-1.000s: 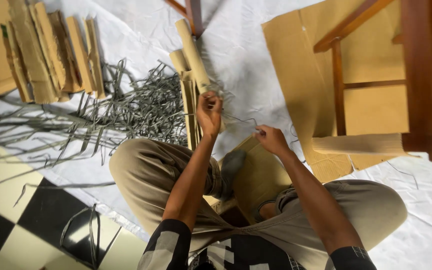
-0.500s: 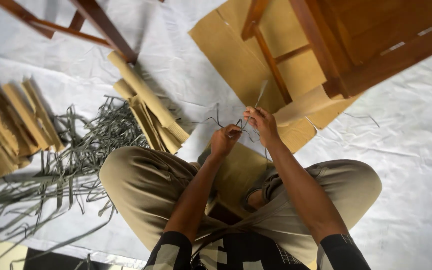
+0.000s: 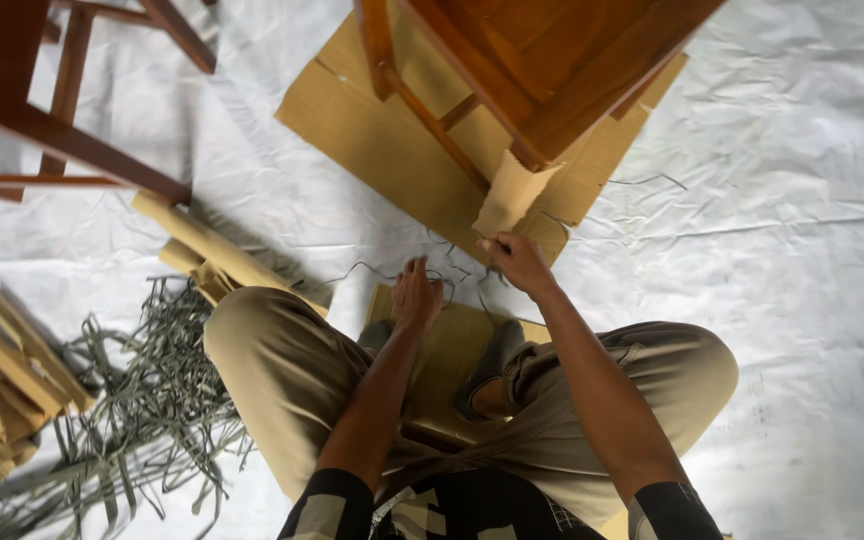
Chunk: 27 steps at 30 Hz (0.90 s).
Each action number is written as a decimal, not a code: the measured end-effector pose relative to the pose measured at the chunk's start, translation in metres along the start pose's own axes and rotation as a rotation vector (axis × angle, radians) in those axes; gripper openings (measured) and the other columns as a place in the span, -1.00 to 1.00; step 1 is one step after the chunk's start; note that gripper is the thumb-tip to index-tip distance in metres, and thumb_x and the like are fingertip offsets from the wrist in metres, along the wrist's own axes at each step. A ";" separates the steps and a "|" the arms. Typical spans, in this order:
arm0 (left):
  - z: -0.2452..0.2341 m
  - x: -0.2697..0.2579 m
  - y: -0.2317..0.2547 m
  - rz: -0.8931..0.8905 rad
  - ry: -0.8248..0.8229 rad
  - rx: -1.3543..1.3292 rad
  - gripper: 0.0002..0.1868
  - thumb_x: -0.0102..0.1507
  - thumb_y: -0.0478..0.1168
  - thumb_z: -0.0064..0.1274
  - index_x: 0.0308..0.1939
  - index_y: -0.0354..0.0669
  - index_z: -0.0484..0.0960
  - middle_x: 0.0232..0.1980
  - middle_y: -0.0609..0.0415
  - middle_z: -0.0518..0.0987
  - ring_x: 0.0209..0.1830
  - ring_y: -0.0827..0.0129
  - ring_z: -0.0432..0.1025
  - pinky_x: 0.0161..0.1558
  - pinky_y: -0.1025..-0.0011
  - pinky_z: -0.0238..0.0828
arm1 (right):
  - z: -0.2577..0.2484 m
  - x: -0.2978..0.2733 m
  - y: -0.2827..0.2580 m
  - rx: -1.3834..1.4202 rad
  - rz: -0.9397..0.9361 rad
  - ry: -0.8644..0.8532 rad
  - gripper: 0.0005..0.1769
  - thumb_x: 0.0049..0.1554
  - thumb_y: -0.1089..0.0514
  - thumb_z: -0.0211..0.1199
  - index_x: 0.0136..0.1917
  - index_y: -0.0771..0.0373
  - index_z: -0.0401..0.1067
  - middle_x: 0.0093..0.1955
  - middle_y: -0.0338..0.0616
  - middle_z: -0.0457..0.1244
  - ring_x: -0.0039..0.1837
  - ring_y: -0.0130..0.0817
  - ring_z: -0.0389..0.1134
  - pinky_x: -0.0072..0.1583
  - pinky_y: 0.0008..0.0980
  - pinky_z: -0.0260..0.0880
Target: Wrapping wooden chair legs with protective cardboard and securing them with wire ties.
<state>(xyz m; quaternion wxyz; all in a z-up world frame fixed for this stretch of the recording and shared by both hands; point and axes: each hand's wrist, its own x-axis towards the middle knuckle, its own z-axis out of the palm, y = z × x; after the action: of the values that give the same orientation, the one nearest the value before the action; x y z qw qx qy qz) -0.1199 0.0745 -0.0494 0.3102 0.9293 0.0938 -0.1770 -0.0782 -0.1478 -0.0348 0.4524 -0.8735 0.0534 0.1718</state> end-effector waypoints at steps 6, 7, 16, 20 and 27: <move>-0.047 0.033 0.095 0.479 0.059 -0.118 -0.41 0.30 -0.09 0.10 0.40 -0.15 0.40 0.25 -0.28 0.48 0.19 -0.25 0.45 0.10 -0.09 0.47 | -0.086 -0.027 -0.028 -0.286 0.007 -0.009 -0.73 0.14 0.05 0.20 0.12 -0.09 0.52 -0.31 -0.14 0.42 -0.07 0.06 0.49 0.13 0.04 0.42; -0.057 0.036 0.106 0.491 0.052 -0.116 -0.41 0.30 -0.09 0.10 0.40 -0.15 0.40 0.25 -0.28 0.48 0.19 -0.25 0.45 0.10 -0.09 0.47 | -0.102 -0.033 -0.034 -0.283 0.014 0.002 -0.73 0.14 0.05 0.20 0.12 -0.09 0.52 -0.31 -0.14 0.42 -0.07 0.06 0.49 0.13 0.04 0.42; -0.059 0.086 0.139 0.631 -0.043 -0.172 -0.14 0.22 -0.02 0.21 0.46 -0.34 0.19 0.29 -0.49 0.38 0.25 -0.45 0.40 0.13 -0.27 0.44 | -0.149 -0.029 -0.033 -0.223 -0.030 0.105 -0.66 0.16 0.06 0.25 0.20 0.08 0.56 0.03 0.02 0.45 0.19 0.17 0.42 0.25 0.11 0.38; -0.029 0.090 0.139 0.578 -0.009 -0.269 -0.25 0.24 0.14 0.13 0.29 -0.32 0.30 0.20 -0.43 0.43 0.17 -0.41 0.43 0.05 -0.27 0.45 | -0.122 -0.001 -0.029 -0.172 -0.017 0.176 -0.45 0.10 -0.07 0.34 0.35 0.01 0.46 0.19 -0.14 0.41 0.11 -0.04 0.45 0.20 0.00 0.44; -0.045 0.082 0.149 0.639 0.033 -0.409 -0.27 0.28 0.06 0.19 0.32 -0.36 0.29 0.18 -0.38 0.46 0.17 -0.36 0.43 0.01 -0.22 0.51 | -0.105 0.017 -0.057 -0.103 -0.062 0.221 -0.46 0.12 0.02 0.36 0.36 0.09 0.45 0.23 -0.08 0.38 -0.01 -0.04 0.50 0.07 -0.08 0.52</move>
<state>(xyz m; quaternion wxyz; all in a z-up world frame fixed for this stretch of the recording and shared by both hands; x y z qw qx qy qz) 0.0103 -0.0104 0.0338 0.5272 0.8334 -0.1624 -0.0341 -0.0217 -0.1983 0.0594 0.4034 -0.9104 0.0673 0.0630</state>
